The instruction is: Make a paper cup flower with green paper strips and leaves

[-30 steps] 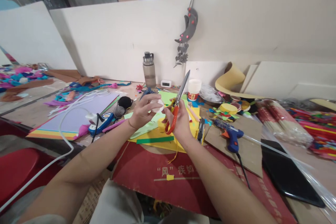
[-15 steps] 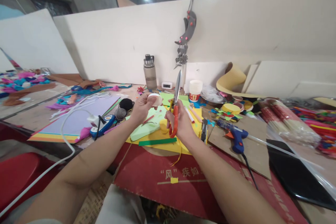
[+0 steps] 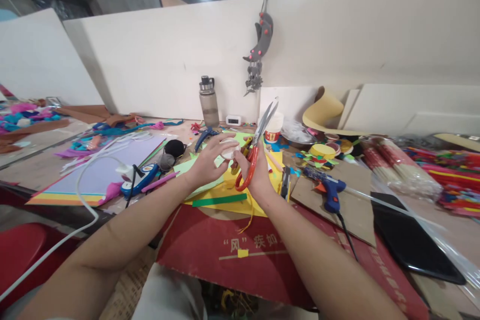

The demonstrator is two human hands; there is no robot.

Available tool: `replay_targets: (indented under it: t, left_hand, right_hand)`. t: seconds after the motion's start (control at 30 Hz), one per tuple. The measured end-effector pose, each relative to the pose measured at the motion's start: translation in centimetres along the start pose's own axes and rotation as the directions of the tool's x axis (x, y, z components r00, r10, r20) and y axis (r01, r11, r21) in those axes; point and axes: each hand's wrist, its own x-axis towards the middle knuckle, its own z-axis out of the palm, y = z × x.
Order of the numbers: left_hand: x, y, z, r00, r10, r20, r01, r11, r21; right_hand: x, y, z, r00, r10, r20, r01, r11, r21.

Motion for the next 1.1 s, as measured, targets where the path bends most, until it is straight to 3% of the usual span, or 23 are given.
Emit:
replay_targets:
  t: [0.2, 0.33, 0.43, 0.5, 0.6, 0.7, 0.77, 0.93, 1.1]
  left_hand:
    - [-0.3, -1.0, 0.4, 0.973, -0.230, 0.019, 0.216, 0.884, -0.415]
    - [-0.1, -1.9, -0.1, 0.944, -0.329, -0.030, 0.274, 0.830, -0.486]
    - [0.2, -2.6, -1.0, 0.901, -0.420, -0.111, 0.296, 0.781, -0.549]
    - [0.4, -3.2, -1.7, 0.878, -0.458, -0.137, 0.296, 0.745, -0.597]
    - [0.5, -3.8, -2.3, 0.854, -0.492, -0.171, 0.285, 0.716, -0.637]
    - [0.5, -4.0, -2.2, 0.827, -0.531, -0.184, 0.315, 0.709, -0.631]
    - [0.4, -3.8, -1.8, 0.805, -0.563, -0.188, 0.346, 0.702, -0.622]
    - [0.2, -3.5, -0.7, 0.752, -0.623, -0.214, 0.392, 0.685, -0.614]
    - [-0.1, -3.4, 0.0, 0.780, -0.594, -0.197, 0.391, 0.708, -0.588]
  right_hand:
    - [0.0, -0.1, 0.0, 0.999, 0.023, 0.032, -0.022, 1.000, -0.011]
    - [0.2, -0.4, 0.0, 0.998, 0.033, 0.059, -0.028, 0.995, -0.096]
    - [0.4, -0.6, -0.5, 0.998, -0.003, 0.069, 0.025, 0.949, -0.315]
    - [0.4, -0.8, -0.9, 0.993, -0.041, 0.107, 0.091, 0.848, -0.522]
    - [0.2, -1.5, -1.4, 0.985, -0.031, 0.168, 0.157, 0.561, -0.813]
    - [0.1, -2.3, -1.4, 0.984, 0.048, 0.171, 0.153, 0.265, -0.952]
    - [0.0, -2.7, -1.2, 0.984, 0.082, 0.160, 0.147, 0.144, -0.979]
    - [-0.1, -2.8, -1.0, 0.974, 0.097, 0.207, 0.204, 0.041, -0.978]
    - [-0.1, -2.5, -1.0, 0.968, 0.091, 0.233, 0.233, 0.001, -0.972]
